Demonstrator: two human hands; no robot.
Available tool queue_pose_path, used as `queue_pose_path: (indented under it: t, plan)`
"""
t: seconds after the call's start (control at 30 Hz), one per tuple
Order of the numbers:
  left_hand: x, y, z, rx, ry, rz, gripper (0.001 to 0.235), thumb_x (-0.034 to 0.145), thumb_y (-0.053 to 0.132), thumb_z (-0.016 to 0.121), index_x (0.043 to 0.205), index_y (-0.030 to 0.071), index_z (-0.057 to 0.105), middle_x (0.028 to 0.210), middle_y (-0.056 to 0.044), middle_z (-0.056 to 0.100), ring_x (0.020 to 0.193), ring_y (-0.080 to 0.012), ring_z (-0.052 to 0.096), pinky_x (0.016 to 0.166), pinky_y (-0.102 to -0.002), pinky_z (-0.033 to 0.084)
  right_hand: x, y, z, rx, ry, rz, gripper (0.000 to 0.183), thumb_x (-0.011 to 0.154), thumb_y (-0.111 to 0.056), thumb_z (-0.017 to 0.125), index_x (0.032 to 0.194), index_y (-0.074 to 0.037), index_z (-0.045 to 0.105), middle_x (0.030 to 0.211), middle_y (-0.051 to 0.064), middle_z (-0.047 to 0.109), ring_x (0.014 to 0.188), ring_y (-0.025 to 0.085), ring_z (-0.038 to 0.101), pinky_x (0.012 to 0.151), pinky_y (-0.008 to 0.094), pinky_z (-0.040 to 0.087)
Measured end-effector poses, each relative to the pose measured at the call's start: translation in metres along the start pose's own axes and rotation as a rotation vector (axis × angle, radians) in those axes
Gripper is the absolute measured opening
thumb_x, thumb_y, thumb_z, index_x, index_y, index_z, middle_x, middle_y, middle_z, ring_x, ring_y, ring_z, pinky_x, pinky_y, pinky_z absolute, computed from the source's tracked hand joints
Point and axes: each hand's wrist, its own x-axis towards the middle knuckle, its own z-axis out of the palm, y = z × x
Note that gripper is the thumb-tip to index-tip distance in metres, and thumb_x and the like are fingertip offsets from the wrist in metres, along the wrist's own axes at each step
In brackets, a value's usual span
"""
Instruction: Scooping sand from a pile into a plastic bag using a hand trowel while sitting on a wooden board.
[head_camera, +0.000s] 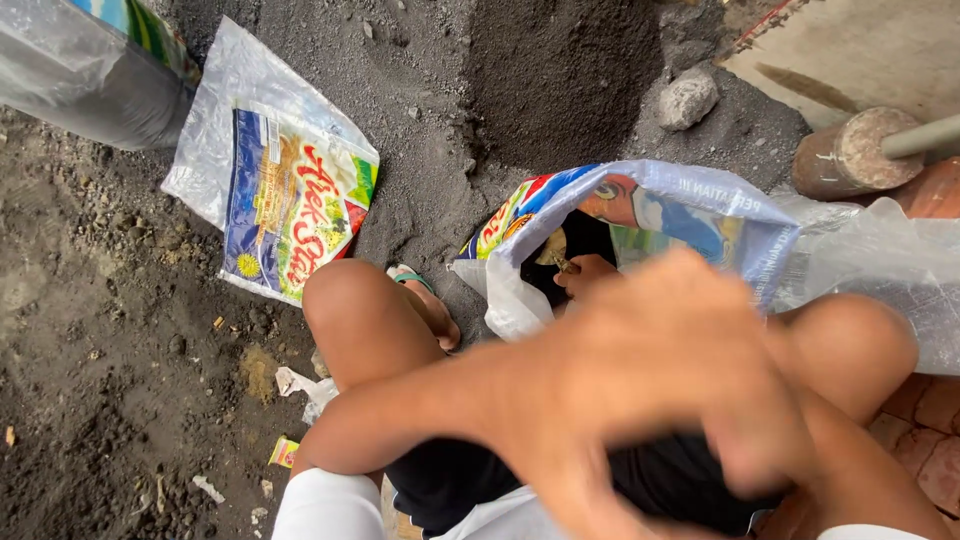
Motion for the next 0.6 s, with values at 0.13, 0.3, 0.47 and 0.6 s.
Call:
queue_pose_path:
  t: [0.13,0.3,0.47,0.6]
  plan:
    - [0.020,-0.032,-0.049,0.022,-0.021,-0.011,0.057,0.077,0.048,0.085,0.114,0.013,0.060,0.106,-0.002,0.059,0.097,-0.0247,0.061,0.086,-0.035,0.051,0.005,-0.006,-0.026,-0.244,0.098,-0.094,0.064,0.098,-0.030,0.065,0.146,0.010,0.047,0.112,0.023,0.068,0.100,0.039,0.069,0.080,0.048,0.057]
    - [0.002,-0.038,-0.074,0.540,-0.305,-0.631,0.047,0.087,0.040,0.078,0.096,0.005,0.048,0.066,-0.015,0.060,0.065,-0.0407,0.063,0.067,-0.053,0.046,0.004,0.005,-0.014,-0.667,0.156,-0.310,0.015,0.092,-0.009,0.065,0.099,0.003,0.063,0.077,0.016,0.066,0.063,0.028,0.069,0.051,0.036,0.056]
    - [-0.007,-0.053,-0.080,0.364,-0.449,-0.679,0.026,0.094,0.029,0.061,0.084,0.008,0.051,0.053,-0.011,0.055,0.053,-0.0330,0.057,0.060,-0.046,0.045,0.002,0.017,0.015,-0.424,0.063,-0.292,0.026,0.093,-0.011,0.060,0.111,0.007,0.061,0.092,0.024,0.068,0.078,0.032,0.071,0.061,0.040,0.059]
    - [-0.008,-0.055,-0.077,0.220,-0.463,-0.588,0.022,0.096,0.022,0.055,0.077,0.013,0.051,0.046,-0.004,0.050,0.047,-0.0191,0.048,0.054,-0.036,0.043,-0.003,0.013,0.022,-0.047,-0.114,-0.169,0.084,0.093,-0.032,0.063,0.152,0.018,0.033,0.147,0.040,0.046,0.132,0.050,0.053,0.104,0.053,0.052]
